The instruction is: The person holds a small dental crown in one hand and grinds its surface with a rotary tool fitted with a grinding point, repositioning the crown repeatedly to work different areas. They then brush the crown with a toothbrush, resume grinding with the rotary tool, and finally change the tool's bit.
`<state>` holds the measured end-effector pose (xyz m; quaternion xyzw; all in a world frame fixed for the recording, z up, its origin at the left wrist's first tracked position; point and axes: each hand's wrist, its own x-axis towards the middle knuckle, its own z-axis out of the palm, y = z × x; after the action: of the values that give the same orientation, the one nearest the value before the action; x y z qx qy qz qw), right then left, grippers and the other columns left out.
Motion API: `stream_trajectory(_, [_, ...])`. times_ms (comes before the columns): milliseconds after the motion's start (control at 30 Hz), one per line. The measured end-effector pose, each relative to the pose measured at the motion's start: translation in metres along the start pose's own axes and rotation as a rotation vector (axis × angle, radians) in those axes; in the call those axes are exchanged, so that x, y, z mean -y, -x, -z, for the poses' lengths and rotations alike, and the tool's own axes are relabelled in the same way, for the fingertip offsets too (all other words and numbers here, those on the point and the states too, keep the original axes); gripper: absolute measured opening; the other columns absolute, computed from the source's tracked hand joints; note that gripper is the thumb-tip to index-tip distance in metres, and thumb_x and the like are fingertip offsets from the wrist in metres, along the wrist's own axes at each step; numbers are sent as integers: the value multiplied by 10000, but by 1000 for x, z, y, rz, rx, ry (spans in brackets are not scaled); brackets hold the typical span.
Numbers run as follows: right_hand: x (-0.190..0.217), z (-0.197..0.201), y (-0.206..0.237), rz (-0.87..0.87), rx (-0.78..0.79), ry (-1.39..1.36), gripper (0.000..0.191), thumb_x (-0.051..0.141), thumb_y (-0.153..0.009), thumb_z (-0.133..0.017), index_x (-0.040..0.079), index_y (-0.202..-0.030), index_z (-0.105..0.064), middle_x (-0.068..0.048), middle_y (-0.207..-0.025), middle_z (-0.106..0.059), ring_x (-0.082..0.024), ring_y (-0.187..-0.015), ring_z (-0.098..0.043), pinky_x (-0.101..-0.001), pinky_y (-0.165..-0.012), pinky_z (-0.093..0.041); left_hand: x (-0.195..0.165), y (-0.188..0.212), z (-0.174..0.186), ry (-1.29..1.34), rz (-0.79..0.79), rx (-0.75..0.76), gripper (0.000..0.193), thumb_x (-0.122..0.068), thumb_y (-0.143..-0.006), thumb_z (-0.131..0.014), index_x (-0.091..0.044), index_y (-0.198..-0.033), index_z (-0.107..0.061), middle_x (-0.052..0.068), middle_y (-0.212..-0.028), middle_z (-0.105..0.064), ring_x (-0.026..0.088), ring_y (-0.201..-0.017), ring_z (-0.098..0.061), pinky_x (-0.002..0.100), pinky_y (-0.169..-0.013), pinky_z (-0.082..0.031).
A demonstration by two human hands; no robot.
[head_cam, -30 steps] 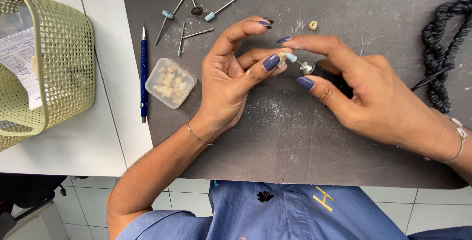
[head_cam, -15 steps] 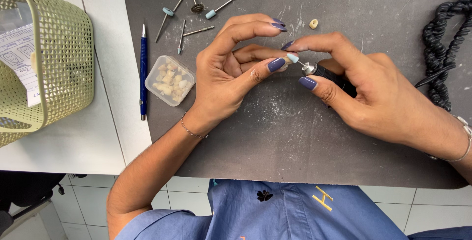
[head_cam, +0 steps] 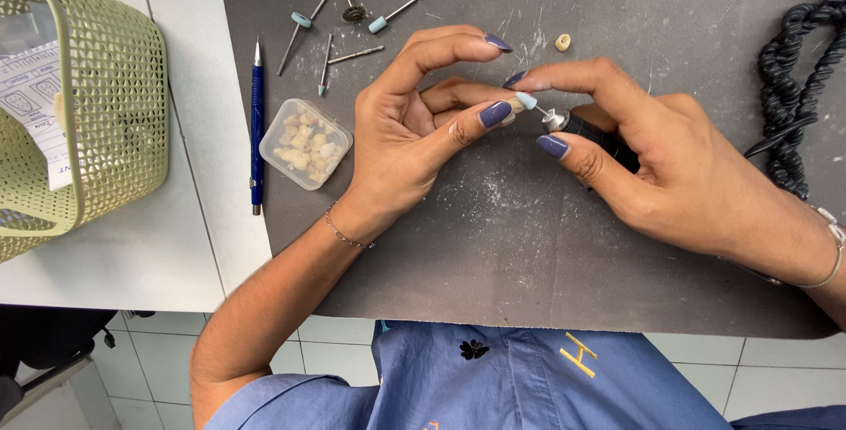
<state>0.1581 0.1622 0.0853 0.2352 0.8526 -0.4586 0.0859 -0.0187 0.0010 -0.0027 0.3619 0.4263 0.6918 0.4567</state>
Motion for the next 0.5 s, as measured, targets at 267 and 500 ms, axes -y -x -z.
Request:
stream_trajectory(267, [-1,-1,-1,-7,-5,12,512,191,-938,-638,166,-1426,-485,-62,-498,-600,-179,-471,-577,-339,-465,-411,5,3,-9,149,92,-86,348,51,-1076,-715,-2,-1380,-554,112,-1462,-487,228,-1214,-703,308,-1081,-632])
stream_trajectory(500, [-2,-1,0,-19,-6,7,502,185,-948,-631,166,-1430,-493,-59,-532,-585,-178,-465,-586,-329,-459,-417,7,5,-10,169,112,-107,350,51,-1070,-715,-2,-1377,-554,113,-1467,-479,212,-1198,-704,300,-1062,-633])
